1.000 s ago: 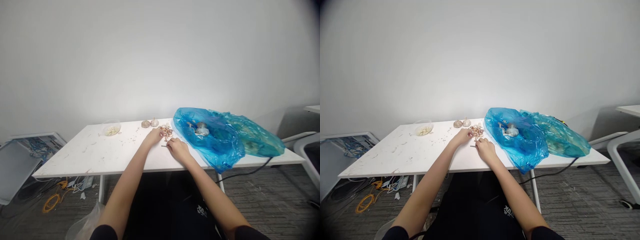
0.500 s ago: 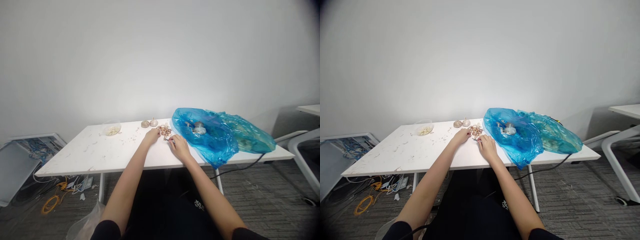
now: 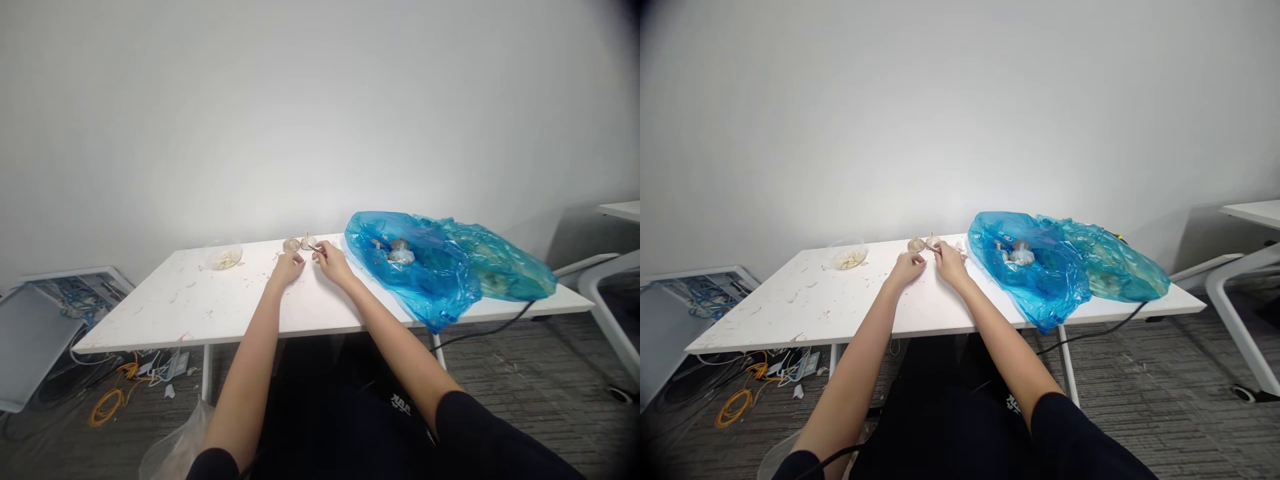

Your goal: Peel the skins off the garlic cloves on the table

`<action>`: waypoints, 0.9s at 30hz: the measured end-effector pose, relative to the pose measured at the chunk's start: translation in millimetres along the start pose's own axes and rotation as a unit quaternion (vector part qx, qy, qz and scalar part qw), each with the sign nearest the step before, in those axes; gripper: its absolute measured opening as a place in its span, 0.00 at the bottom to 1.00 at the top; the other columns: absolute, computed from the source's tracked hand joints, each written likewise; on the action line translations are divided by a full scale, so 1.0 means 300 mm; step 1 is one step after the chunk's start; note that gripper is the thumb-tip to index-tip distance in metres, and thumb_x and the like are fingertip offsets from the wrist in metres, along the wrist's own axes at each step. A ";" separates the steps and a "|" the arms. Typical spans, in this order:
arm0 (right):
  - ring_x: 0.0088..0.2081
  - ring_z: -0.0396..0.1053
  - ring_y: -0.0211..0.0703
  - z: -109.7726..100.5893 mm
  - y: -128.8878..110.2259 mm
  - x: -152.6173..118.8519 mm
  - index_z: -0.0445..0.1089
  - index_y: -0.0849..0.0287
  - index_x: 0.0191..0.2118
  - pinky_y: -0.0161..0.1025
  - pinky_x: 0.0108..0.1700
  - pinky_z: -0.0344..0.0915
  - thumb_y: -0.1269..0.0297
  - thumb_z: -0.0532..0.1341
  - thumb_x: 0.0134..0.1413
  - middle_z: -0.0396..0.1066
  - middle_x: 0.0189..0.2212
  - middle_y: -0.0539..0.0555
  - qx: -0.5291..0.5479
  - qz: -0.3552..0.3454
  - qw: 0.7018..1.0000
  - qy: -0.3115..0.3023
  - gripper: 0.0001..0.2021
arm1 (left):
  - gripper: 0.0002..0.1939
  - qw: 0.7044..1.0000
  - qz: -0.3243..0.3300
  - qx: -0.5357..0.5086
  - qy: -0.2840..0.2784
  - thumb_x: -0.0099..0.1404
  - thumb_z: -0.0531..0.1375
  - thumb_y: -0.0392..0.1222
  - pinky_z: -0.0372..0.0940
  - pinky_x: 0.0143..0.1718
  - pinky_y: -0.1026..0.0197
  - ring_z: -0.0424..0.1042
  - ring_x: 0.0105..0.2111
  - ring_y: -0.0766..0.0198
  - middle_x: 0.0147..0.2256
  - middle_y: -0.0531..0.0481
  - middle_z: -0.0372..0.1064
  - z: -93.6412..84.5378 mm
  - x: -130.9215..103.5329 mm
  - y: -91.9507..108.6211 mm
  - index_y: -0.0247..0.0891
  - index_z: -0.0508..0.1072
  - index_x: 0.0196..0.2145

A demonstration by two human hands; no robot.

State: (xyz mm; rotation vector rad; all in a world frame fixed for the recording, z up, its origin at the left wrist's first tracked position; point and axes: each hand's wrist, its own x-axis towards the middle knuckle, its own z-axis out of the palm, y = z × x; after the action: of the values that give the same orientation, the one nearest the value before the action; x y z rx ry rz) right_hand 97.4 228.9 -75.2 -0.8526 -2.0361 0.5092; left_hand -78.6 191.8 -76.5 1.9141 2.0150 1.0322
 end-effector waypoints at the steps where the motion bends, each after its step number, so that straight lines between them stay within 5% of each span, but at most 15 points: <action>1: 0.40 0.68 0.43 0.020 -0.004 0.024 0.64 0.59 0.45 0.38 0.44 0.60 0.71 0.49 0.57 0.72 0.39 0.55 -0.005 0.005 1.000 0.006 0.12 | 0.06 1.000 -0.008 -0.022 0.012 0.55 0.60 0.40 0.64 0.35 0.59 0.70 0.27 0.60 0.26 0.46 0.73 0.005 -0.004 -0.005 0.36 0.76 0.26; 11: 0.37 0.66 0.41 0.095 0.027 -0.012 0.73 0.59 0.41 0.37 0.42 0.57 0.60 0.56 0.59 0.74 0.36 0.54 -0.048 -0.006 0.998 -0.050 0.12 | 0.09 0.986 0.035 -0.154 0.062 0.53 0.64 0.44 0.64 0.32 0.60 0.71 0.27 0.62 0.25 0.47 0.75 0.012 -0.057 -0.041 0.35 0.76 0.25; 20: 0.38 0.68 0.42 0.095 0.024 0.005 0.76 0.58 0.38 0.37 0.40 0.54 0.64 0.57 0.59 0.76 0.34 0.53 -0.082 0.020 0.994 -0.076 0.10 | 0.11 0.978 0.039 -0.203 0.031 0.49 0.67 0.38 0.66 0.33 0.60 0.72 0.28 0.63 0.28 0.48 0.75 0.032 -0.058 -0.039 0.35 0.77 0.33; 27: 0.42 0.67 0.44 0.092 0.013 -0.008 0.74 0.57 0.40 0.38 0.44 0.54 0.65 0.54 0.61 0.75 0.38 0.53 -0.126 0.015 0.989 -0.077 0.11 | 0.04 0.982 0.047 -0.179 0.044 0.54 0.63 0.37 0.67 0.39 0.58 0.73 0.32 0.62 0.32 0.47 0.76 0.026 -0.057 -0.033 0.37 0.77 0.29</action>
State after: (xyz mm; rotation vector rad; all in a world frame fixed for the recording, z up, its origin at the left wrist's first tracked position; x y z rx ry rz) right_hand 77.1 228.8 -94.3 -1.0222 -2.2664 0.3466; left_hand -79.3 179.3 -93.7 1.8111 1.6488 1.4148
